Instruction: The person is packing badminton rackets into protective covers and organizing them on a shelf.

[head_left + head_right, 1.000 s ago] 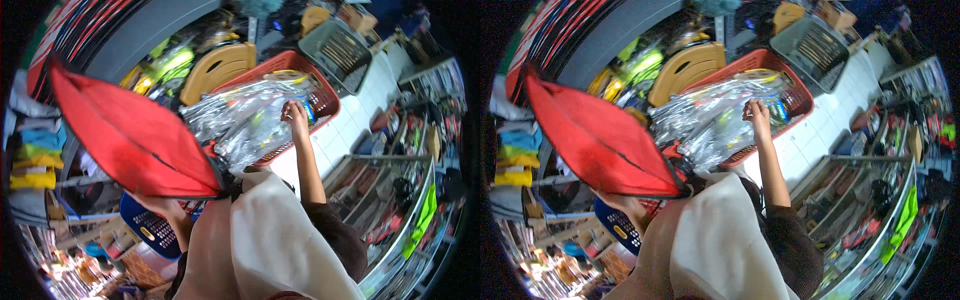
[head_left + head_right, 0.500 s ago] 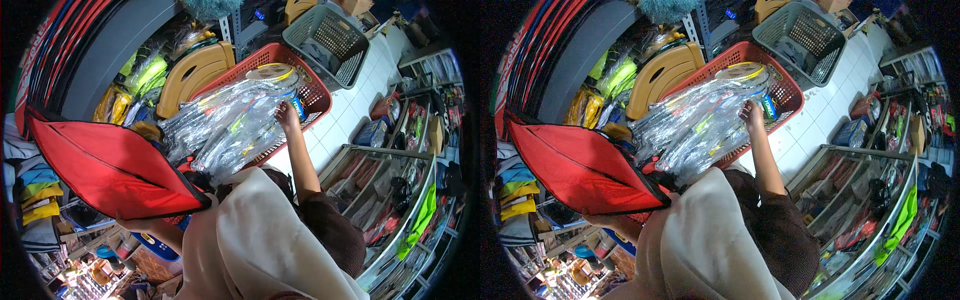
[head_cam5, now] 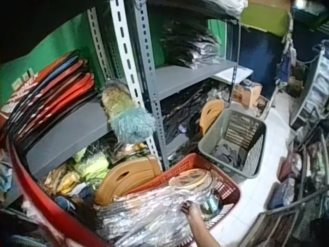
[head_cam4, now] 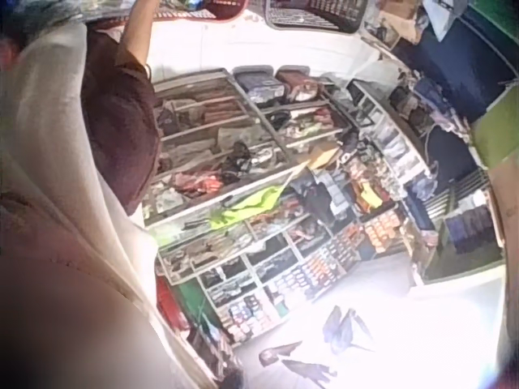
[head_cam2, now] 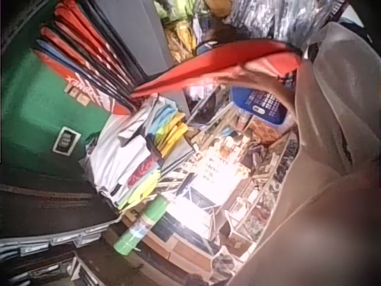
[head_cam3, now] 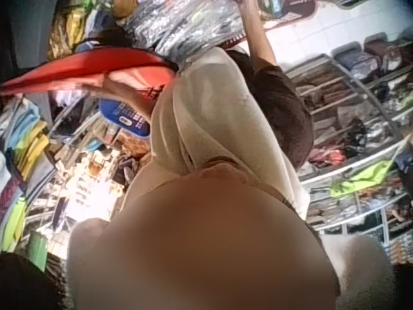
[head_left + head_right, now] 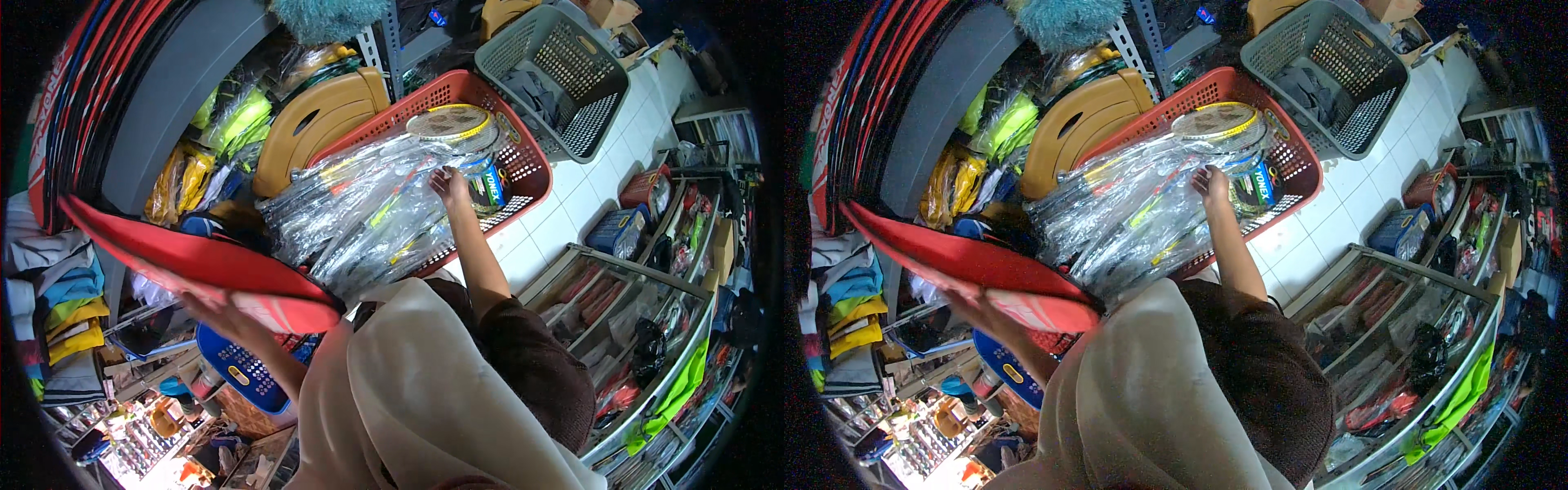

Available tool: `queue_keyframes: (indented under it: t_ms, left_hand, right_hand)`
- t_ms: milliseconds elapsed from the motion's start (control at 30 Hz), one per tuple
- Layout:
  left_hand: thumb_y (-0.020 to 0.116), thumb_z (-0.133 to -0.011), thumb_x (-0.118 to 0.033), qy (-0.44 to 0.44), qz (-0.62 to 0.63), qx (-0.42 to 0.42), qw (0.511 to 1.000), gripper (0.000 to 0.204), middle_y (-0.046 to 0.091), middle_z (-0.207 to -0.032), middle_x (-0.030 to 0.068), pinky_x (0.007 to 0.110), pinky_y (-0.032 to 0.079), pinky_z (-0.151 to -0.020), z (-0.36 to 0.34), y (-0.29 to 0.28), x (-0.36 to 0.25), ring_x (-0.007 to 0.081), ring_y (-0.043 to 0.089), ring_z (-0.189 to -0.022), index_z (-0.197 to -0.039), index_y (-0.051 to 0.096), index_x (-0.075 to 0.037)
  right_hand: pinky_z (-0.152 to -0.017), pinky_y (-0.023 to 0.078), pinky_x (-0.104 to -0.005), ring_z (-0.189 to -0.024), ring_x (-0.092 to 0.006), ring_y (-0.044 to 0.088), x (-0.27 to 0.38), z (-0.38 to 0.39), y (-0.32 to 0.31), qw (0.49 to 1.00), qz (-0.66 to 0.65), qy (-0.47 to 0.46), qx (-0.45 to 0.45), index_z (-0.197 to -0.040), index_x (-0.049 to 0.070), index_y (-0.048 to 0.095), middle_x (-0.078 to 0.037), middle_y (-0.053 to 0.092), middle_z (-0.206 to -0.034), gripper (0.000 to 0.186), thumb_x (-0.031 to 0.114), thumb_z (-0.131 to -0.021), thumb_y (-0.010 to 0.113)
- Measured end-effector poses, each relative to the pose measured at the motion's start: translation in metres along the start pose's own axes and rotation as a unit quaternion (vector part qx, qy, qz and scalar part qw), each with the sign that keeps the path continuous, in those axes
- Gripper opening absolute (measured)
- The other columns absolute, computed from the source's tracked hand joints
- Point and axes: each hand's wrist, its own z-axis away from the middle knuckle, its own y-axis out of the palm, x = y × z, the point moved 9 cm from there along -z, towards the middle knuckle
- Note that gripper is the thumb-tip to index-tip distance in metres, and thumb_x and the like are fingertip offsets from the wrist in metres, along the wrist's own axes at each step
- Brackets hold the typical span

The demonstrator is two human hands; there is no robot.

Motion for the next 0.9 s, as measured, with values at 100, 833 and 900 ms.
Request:
queue_keyframes:
  t_ms: [100,833,900]
  left_hand:
    - [0.053,-0.084,-0.006,0.083,0.03,0.24,0.967,0.051,0.027,-0.144,0.02,0.044,0.017,-0.109,0.02,0.102,-0.057,0.033,0.022,-0.135,-0.132,0.038,0.001]
    - [0.057,-0.078,-0.015,0.475,-0.15,0.494,0.712,0.035,0.051,-0.117,0.01,0.038,0.04,-0.088,0.241,0.383,-0.059,0.0267,0.044,-0.115,-0.111,0.056,-0.004]
    - [0.058,-0.077,-0.016,0.48,-0.177,0.482,0.711,0.038,0.049,-0.12,0.0079,0.036,0.039,-0.087,0.233,0.386,-0.05,0.025,0.042,-0.117,-0.114,0.054,-0.006]
  right_hand:
    - [-0.074,0.053,-0.0406,-0.078,-0.0264,0.059,0.003,-0.002,-0.002,1.0,-0.015,-0.005,-0.001,-0.108,0.003,0.044,-0.013,0.057,-0.089,0.024,0.019,-0.09,0.041]
    - [-0.069,0.051,-0.0388,-0.079,-0.0243,0.056,-0.027,0.007,-0.067,0.997,-0.035,0.031,-0.062,-0.091,0.001,0.052,-0.01,0.055,-0.082,0.016,0.017,-0.085,0.051]
    - [-0.064,0.05,-0.0365,-0.074,-0.0214,0.056,-0.02,0.021,-0.057,0.995,-0.016,0.008,-0.099,-0.088,0.006,0.052,-0.008,0.056,-0.08,0.013,0.018,-0.085,0.052]
